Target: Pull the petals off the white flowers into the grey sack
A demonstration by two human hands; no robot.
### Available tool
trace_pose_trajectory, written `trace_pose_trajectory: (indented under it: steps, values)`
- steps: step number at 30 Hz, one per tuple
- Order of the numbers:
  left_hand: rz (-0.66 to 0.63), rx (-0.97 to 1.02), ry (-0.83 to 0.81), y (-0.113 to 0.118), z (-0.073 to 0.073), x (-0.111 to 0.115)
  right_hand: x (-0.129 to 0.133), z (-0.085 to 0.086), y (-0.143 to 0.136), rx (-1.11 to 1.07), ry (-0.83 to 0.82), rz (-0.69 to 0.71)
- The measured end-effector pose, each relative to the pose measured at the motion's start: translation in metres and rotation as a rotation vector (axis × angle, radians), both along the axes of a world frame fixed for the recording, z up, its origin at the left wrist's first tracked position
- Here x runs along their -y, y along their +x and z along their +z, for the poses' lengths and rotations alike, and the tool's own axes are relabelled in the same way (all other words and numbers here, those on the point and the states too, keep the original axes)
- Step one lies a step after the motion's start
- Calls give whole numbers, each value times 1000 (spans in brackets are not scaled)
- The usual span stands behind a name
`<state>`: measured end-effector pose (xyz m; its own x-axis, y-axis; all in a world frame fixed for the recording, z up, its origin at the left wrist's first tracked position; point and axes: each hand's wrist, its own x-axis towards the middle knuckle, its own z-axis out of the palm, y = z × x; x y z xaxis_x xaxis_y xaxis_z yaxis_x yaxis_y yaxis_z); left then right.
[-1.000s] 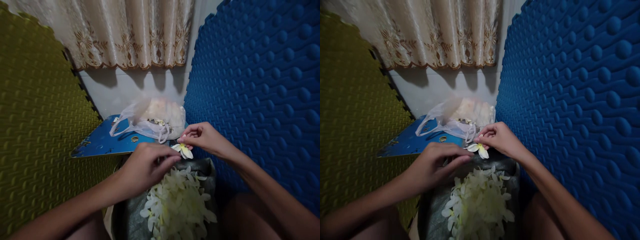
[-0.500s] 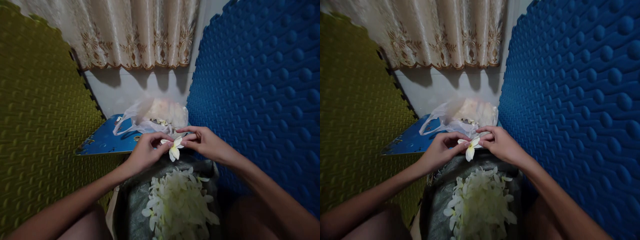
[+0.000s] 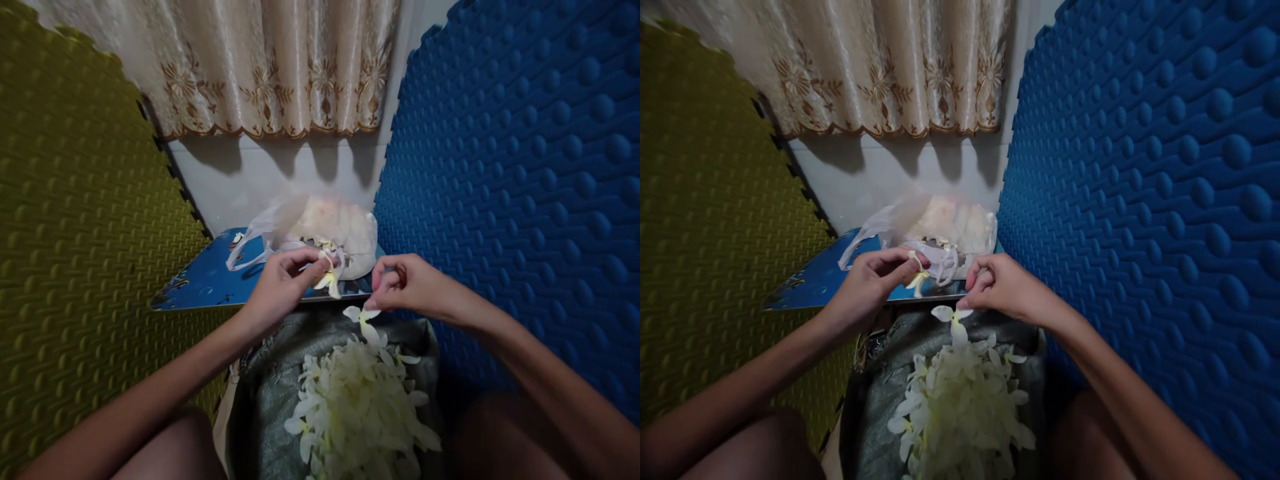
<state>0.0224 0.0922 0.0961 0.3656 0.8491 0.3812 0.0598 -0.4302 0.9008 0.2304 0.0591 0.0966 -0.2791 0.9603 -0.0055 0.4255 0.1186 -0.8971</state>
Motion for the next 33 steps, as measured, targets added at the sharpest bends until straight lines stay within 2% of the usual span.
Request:
trace_pose_trajectory:
  steps: [2,4,7,9,12,17,19,22,24,27,29,31,33]
  values:
    - [-64,-41,-57,-1,-1,0,1,-4,1,182,-11,103]
    - [-122,-81,-91,-1,-4,0,3,-7,0,383,76,181]
    - [-151,-111,-116,-1,-8,1,6,-4,-1,531,214,203]
    - [-141,-92,-117,-1,-9,1,8,2,-2,463,193,205]
    - [-93,-42,-123,-2,-9,1,11,11,-8,249,199,179]
    - [-57,-14,-216,0,-9,4,15,13,-24,115,473,73]
    - [-70,60,-297,1,-10,-1,15,13,-25,49,523,6]
    - [9,135,-318,-1,-12,-11,13,17,-18,-64,463,-133]
    - [21,19,-279,-3,-13,-16,11,19,-11,-92,386,-172]
    - [-185,-301,-215,-3,-16,-9,7,19,-5,-136,295,-205]
    - [-309,-477,-113,-2,-16,1,6,18,-4,-173,268,-227]
    - [-326,-567,-22,-1,-14,9,6,16,-5,-179,255,-210]
    - [-302,-571,-16,-1,-8,11,7,15,-7,-158,237,-177]
